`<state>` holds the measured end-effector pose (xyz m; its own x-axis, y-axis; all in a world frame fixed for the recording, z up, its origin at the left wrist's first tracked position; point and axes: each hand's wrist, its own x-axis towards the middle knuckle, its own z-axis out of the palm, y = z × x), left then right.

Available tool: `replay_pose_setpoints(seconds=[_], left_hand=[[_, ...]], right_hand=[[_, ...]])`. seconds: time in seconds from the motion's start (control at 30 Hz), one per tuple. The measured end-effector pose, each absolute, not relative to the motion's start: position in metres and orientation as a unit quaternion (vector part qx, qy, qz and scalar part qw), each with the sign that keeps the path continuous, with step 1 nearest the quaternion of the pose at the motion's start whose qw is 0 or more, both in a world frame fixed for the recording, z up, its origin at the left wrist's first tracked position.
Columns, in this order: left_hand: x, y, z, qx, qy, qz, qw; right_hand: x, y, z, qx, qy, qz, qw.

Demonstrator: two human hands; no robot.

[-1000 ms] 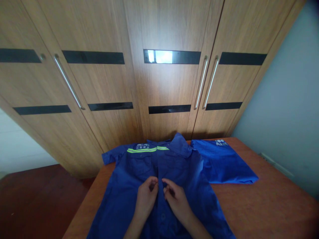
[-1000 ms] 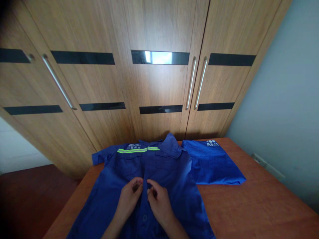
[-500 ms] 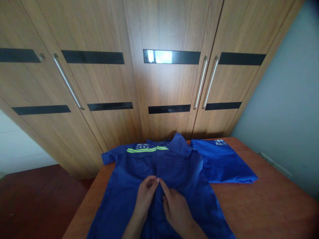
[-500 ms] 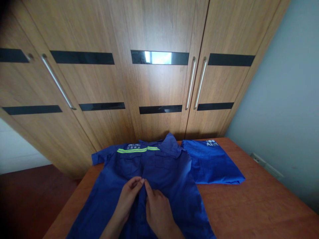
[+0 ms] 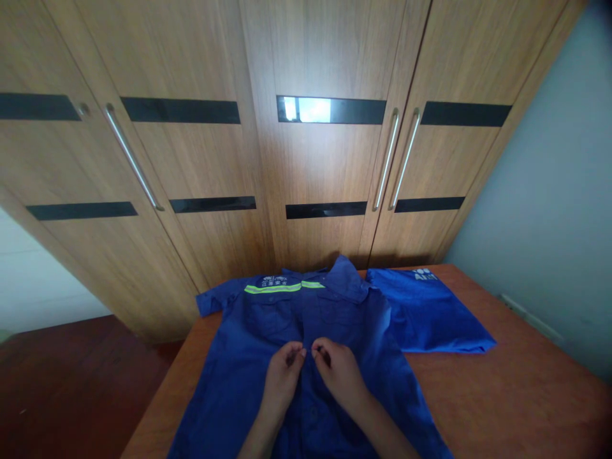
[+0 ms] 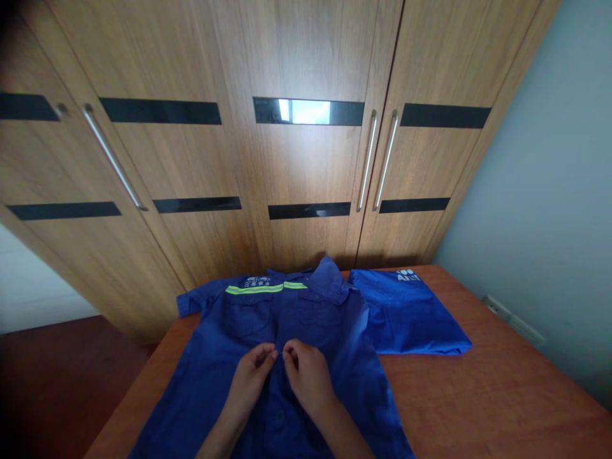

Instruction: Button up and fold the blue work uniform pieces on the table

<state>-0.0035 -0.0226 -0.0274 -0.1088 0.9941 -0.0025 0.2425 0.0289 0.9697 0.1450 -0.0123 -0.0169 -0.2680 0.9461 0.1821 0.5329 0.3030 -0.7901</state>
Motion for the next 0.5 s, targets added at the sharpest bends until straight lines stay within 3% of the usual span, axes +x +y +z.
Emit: replay_pose_setpoints(seconds=[0.3, 0.5], left_hand=[[-0.001, -0.026, -0.024, 0.563, 0.613, 0.432, 0.347], [0.001, -0.026, -0.023, 0.583, 0.615, 0.426, 0.318]], right_hand=[[0.143, -0.008, 0.006, -0.468, -0.863, 0.094, 0.169], [0.141, -0.007, 0.006, -0.483, -0.854, 0.089, 0.173]])
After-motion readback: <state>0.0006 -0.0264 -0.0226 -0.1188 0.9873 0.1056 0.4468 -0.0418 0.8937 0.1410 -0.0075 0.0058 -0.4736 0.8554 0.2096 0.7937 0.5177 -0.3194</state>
